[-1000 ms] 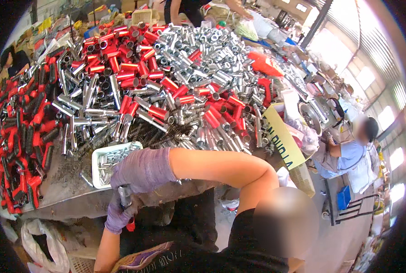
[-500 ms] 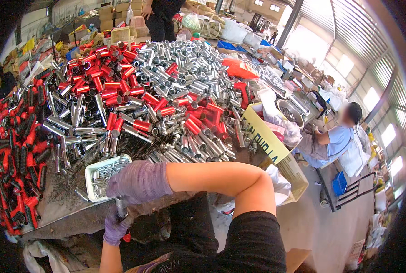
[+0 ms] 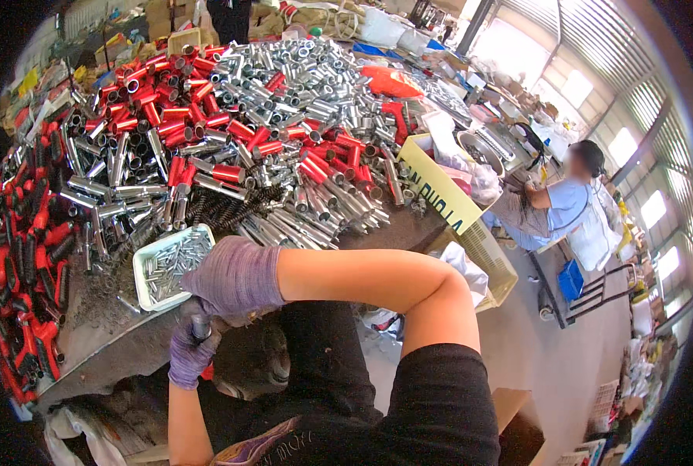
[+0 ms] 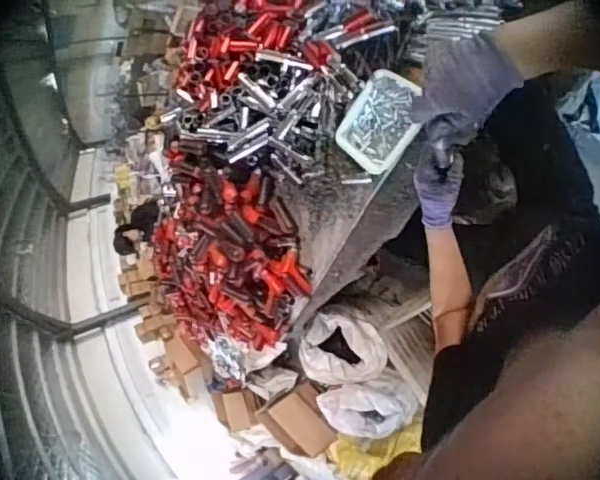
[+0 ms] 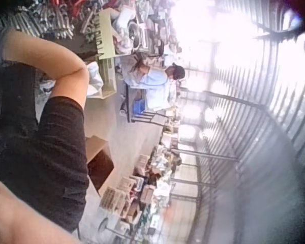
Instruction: Assembling hand tools by inserting metal shafts and springs into handles at a factory workbench.
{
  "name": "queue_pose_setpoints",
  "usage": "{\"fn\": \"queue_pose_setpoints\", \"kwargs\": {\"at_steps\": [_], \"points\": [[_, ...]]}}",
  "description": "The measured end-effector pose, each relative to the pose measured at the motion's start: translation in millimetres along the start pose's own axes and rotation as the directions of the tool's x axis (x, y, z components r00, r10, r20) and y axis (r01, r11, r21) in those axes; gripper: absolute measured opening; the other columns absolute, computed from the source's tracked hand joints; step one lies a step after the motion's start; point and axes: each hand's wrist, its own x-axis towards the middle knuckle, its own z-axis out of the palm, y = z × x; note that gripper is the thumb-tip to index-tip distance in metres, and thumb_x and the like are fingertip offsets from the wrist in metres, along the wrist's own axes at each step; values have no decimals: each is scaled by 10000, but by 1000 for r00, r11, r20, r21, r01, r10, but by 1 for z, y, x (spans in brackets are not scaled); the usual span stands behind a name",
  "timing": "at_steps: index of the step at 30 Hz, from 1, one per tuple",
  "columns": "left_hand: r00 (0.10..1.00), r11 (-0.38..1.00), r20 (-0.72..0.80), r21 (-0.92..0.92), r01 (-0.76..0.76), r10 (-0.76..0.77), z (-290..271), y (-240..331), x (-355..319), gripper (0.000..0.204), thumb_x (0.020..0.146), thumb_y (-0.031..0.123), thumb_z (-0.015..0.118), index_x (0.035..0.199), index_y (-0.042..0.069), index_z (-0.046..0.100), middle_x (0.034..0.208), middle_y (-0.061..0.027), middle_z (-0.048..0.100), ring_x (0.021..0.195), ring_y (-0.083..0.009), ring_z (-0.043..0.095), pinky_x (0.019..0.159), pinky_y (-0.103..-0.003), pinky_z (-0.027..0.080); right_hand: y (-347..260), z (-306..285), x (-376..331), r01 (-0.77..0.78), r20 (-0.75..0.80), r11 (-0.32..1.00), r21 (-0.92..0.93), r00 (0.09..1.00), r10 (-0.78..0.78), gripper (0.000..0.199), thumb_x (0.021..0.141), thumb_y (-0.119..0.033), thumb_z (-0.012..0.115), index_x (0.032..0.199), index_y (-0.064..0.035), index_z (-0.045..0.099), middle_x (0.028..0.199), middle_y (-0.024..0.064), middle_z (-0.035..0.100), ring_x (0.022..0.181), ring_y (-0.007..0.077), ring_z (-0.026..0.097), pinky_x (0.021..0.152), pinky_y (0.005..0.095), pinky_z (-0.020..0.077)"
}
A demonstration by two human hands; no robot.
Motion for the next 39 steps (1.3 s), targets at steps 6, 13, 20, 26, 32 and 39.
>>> {"fn": "queue_pose_setpoints", "kwargs": {"at_steps": [6, 13, 20, 26, 32, 39], "points": [[992, 938, 70, -326, 120, -103, -2, 14, -1, 404, 809, 339, 699, 1055, 51, 560, 830, -37, 595, 761, -129, 572, 683, -291, 470, 16, 42, 12, 304, -364, 951, 51, 893, -266, 366, 789, -402, 643, 970, -89, 584, 668, 124, 606, 649, 345, 627, 579, 436, 501], [999, 953, -13, -298, -51, 50, -3, 22, -14, 394, 860, 322, 650, 1115, 33, 568, 997, -89, 632, 853, -156, 593, 742, -295, 476, -25, 18, 15, -184, 72, 983, 28, 981, 181, 436, 782, -426, 641, 968, -34, 594, 876, 166, 625, 832, 316, 632, 667, 428, 508], [997, 979, -78, -201, -16, 0, 3, 14, -6, 387, 825, 230, 690, 1127, 15, 579, 993, -106, 644, 889, -129, 578, 810, -289, 465, 2, 27, 11, 212, -184, 974, 80, 963, -194, 411, 777, -399, 649, 1100, -151, 598, 949, 124, 635, 861, 323, 627, 767, 423, 496], [998, 987, -28, -153, -56, 52, 2, 20, 0, 416, 830, 290, 684, 1116, 6, 577, 936, -134, 653, 829, -171, 597, 771, -333, 482, 0, 32, 9, 166, -227, 975, 148, 965, -130, 343, 773, -316, 658, 1045, -111, 616, 891, 147, 656, 858, 342, 632, 776, 428, 503], [998, 999, 55, 17, 30, -31, -1, 17, -13, 473, 833, 255, 698, 1216, 36, 528, 1081, -77, 613, 972, -129, 533, 862, -310, 451, -10, 37, 11, 51, -86, 926, 373, 996, -21, 414, 778, -370, 687, 1080, -102, 595, 895, 153, 657, 832, 330, 643, 726, 375, 511], [959, -43, -157, -984, -172, -235, 35, 6, -75, 223, 742, -40, 591, 865, 126, 510, 842, -48, 539, 874, -248, 574, 940, -452, 433, -22, 121, -20, 237, -62, 781, 578, 967, -248, 804, 687, -382, 771, 1332, -76, 400, 1135, 182, 572, 998, 361, 586, 835, 404, 469]]}}
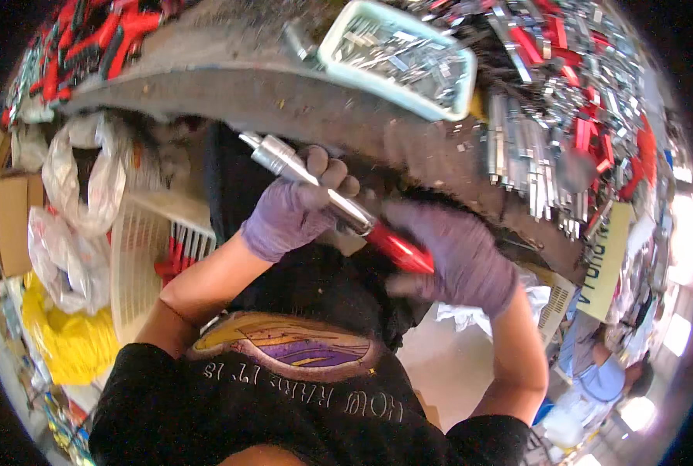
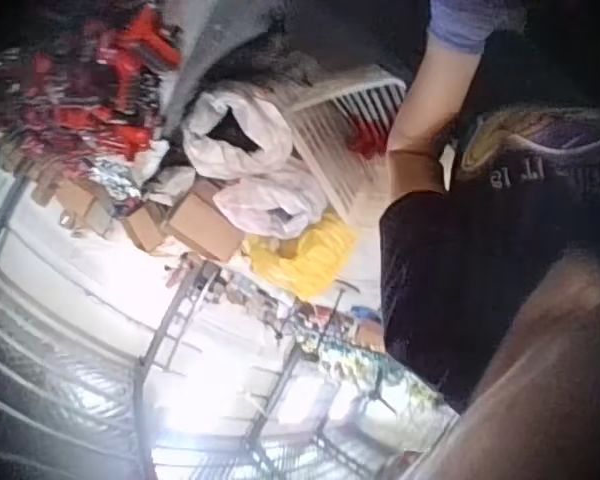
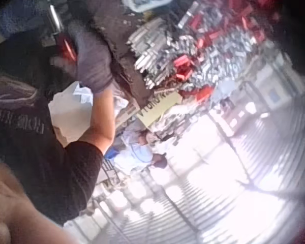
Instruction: Assembling hand tools by inserting metal shafts and springs into handles at a factory workbench.
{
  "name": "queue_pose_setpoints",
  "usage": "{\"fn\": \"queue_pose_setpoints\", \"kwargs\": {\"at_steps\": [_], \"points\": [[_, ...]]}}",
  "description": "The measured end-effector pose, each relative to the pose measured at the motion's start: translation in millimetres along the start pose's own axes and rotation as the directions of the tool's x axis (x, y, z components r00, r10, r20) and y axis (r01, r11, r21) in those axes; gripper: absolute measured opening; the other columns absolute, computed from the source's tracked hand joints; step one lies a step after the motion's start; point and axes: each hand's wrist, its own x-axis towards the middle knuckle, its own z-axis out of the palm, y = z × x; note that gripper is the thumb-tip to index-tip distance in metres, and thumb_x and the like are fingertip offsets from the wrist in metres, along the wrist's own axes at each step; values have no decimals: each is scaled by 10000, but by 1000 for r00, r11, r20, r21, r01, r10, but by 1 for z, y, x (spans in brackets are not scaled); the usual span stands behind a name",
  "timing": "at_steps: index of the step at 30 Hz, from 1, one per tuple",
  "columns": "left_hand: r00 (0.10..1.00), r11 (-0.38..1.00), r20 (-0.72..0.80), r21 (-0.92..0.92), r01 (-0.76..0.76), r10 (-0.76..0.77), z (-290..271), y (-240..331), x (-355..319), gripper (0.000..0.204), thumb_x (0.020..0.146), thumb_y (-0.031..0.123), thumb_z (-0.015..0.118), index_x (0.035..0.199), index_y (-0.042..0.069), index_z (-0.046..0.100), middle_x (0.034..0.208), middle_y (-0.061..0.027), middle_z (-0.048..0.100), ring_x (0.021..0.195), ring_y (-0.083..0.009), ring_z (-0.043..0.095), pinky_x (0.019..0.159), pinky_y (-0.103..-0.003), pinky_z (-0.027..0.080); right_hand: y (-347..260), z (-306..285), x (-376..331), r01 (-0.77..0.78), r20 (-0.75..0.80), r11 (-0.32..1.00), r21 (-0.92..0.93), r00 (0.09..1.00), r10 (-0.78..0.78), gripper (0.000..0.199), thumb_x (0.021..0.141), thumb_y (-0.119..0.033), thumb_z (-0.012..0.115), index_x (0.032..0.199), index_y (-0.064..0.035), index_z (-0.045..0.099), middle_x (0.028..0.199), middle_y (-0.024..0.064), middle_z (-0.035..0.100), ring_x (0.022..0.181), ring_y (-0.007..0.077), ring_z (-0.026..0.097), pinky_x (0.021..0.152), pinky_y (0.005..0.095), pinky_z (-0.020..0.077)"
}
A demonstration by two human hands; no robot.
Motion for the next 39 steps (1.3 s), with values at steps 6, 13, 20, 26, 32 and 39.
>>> {"fn": "queue_pose_setpoints", "kwargs": {"at_steps": [6, 13, 20, 26, 32, 39], "points": [[492, 930, -793, -347, 120, -359, -133, -70, 4, 151, 853, 85, 570, 988, 31, 530, 897, -127, 601, 839, -282, 593, 828, -450, 505, 62, 123, -31, -426, 323, 350, 834, 892, 315, 761, 716, -185, 732, 1374, -102, 360, 1229, 196, 541, 1069, 310, 583, 877, 365, 466], [317, 724, -778, -241, 646, -542, -156, -113, -32, 148, 814, 93, 607, 956, 55, 591, 857, -102, 615, 785, -238, 597, 701, -362, 506, 67, 179, 15, -597, 13, 778, 195, 795, 607, 562, 749, -209, 678, 1268, -112, 485, 981, 227, 630, 936, 382, 613, 788, 399, 491], [543, 713, -783, 191, 674, -304, -233, -143, -55, 210, 787, 158, 636, 969, 56, 611, 869, -102, 626, 760, -226, 594, 647, -347, 486, 80, 184, 43, -478, 76, 876, 58, 877, 474, 589, 744, -204, 665, 1287, -75, 479, 962, 224, 640, 914, 354, 637, 783, 386, 498], [451, 639, -834, 162, 752, -319, -190, -113, -30, 258, 773, 186, 645, 992, 57, 606, 902, -112, 628, 755, -244, 600, 655, -365, 491, 82, 189, 45, -604, 92, 796, 44, 796, 599, 601, 738, -229, 661, 1292, -84, 481, 961, 216, 643, 887, 346, 643, 779, 387, 502], [343, 724, -875, -12, 690, -342, -199, -105, -35, 283, 765, 220, 669, 993, 64, 609, 914, -101, 627, 779, -238, 607, 669, -368, 498, 81, 187, 58, -586, 95, 807, 75, 810, 579, 567, 739, -276, 675, 1258, -124, 503, 908, 195, 653, 872, 363, 628, 757, 418, 499], [725, 333, -673, 723, 605, 147, -231, -98, -44, 349, 837, 221, 614, 1142, 57, 562, 1002, -139, 634, 920, -271, 616, 763, -388, 509, 93, 178, 104, -429, 10, 901, 70, 903, 429, 550, 760, -317, 659, 1243, -97, 513, 921, 202, 645, 877, 347, 631, 771, 408, 490]]}}
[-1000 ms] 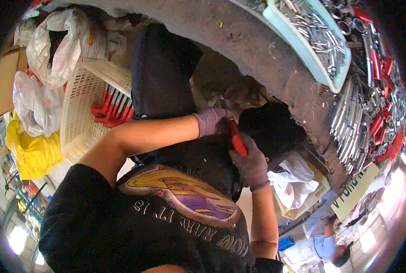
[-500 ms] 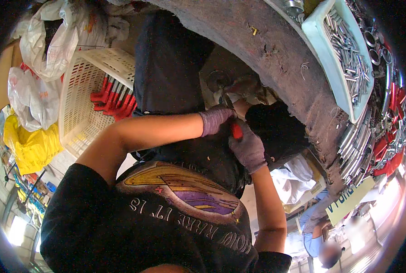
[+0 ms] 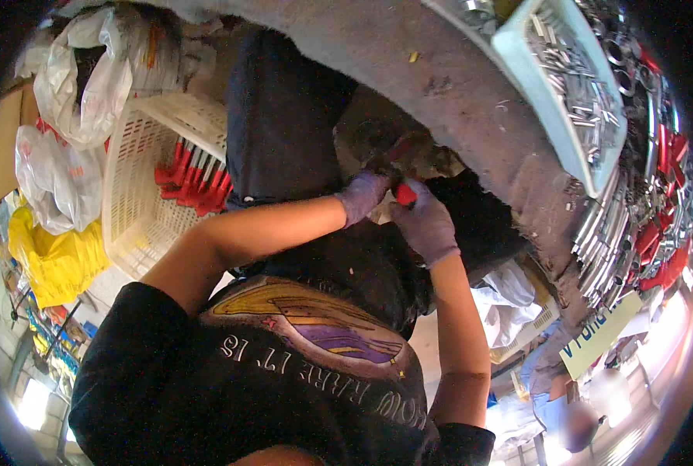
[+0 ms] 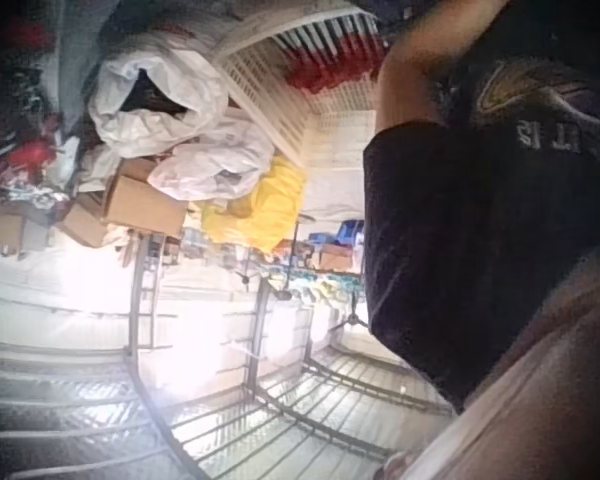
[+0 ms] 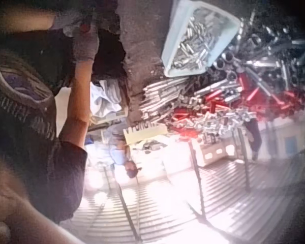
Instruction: Assembling hand tools by inserting metal shafts and springs into handles at a factory workbench.
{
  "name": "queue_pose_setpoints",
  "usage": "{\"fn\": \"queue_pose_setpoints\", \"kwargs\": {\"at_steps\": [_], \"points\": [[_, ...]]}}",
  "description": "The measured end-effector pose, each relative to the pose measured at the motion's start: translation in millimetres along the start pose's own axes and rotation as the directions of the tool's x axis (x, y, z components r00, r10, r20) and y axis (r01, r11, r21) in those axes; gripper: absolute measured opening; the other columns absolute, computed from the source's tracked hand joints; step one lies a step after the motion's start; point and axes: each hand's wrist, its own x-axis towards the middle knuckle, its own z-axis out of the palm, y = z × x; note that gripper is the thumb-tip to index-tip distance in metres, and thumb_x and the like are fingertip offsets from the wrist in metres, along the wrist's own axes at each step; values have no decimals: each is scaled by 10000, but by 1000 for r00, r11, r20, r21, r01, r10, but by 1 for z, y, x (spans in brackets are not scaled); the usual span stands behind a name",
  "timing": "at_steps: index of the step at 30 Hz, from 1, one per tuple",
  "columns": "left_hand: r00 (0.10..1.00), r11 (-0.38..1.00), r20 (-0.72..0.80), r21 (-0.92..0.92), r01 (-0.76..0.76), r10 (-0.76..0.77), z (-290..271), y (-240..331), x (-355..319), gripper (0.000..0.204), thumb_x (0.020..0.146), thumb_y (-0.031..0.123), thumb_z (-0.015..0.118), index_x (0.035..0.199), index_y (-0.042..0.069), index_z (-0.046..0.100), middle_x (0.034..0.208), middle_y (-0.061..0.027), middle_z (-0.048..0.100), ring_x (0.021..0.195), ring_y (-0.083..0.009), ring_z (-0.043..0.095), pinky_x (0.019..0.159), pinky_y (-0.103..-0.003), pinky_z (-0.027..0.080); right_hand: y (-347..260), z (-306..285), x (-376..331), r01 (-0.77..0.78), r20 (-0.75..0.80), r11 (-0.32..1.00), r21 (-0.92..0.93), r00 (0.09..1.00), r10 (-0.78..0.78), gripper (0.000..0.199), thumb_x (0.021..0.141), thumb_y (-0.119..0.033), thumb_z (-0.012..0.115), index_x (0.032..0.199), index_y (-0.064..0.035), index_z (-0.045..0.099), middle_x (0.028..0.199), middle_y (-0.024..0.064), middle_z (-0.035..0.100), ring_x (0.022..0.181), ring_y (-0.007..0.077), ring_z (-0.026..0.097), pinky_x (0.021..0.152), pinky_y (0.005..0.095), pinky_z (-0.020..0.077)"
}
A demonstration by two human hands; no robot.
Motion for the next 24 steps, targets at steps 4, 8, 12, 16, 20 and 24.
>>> {"fn": "queue_pose_setpoints", "kwargs": {"at_steps": [4, 8, 12, 16, 20, 24], "points": [[818, 796, 115, 191, -575, 564, -10, 123, -50, 418, 842, 320, 579, 1187, 86, 552, 1081, -199, 587, 989, -362, 571, 814, -419, 476, 20, 13, 18, 11, 21, 847, -531, 1000, 1, 499, 796, -367, 604, 1207, -93, 540, 1058, 195, 629, 972, 329, 616, 830, 419, 474], [341, 288, 521, 184, -940, 783, -9, 191, -104, 520, 804, 433, 602, 1200, 100, 549, 1110, -127, 578, 1082, -324, 540, 954, -482, 396, 71, 12, -32, 159, -14, 632, -759, 966, -259, 458, 806, -370, 586, 1160, -81, 568, 1106, 188, 621, 1012, 323, 607, 852, 423, 468], [307, 195, 718, 237, -952, 625, 8, 159, -55, 515, 796, 429, 606, 1161, 69, 555, 1098, -136, 585, 1087, -318, 541, 944, -454, 415, 65, 21, -27, 114, -24, 658, -744, 980, -196, 442, 805, -362, 586, 1143, -77, 575, 1104, 185, 622, 1017, 322, 605, 855, 423, 467], [356, 315, 447, 165, -935, 821, 48, -6, -8, 301, 715, 300, 559, 967, 144, 612, 875, -109, 591, 855, -259, 589, 772, -373, 472, 23, 56, 29, 152, -27, 648, -746, 966, -258, 427, 805, -355, 587, 1126, -74, 582, 1102, 182, 623, 1022, 322, 603, 858, 423, 466], [386, 227, 761, 312, -923, 521, 7, 142, -54, 347, 748, 254, 620, 1075, 138, 599, 1097, -119, 589, 1040, -294, 564, 933, -404, 425, 49, 44, 27, 39, -40, 772, -635, 996, -84, 412, 805, -347, 587, 1109, -70, 589, 1101, 179, 624, 1026, 322, 602, 860, 422, 465], [308, 167, 629, 274, -947, 714, 13, 158, -56, 276, 687, 227, 594, 946, 134, 611, 923, -86, 598, 919, -253, 586, 821, -390, 467, 59, 51, 10, 8, 9, 854, -520, 1000, -5, 397, 804, -339, 587, 1093, -67, 596, 1099, 176, 625, 1031, 322, 600, 863, 422, 464]]}}
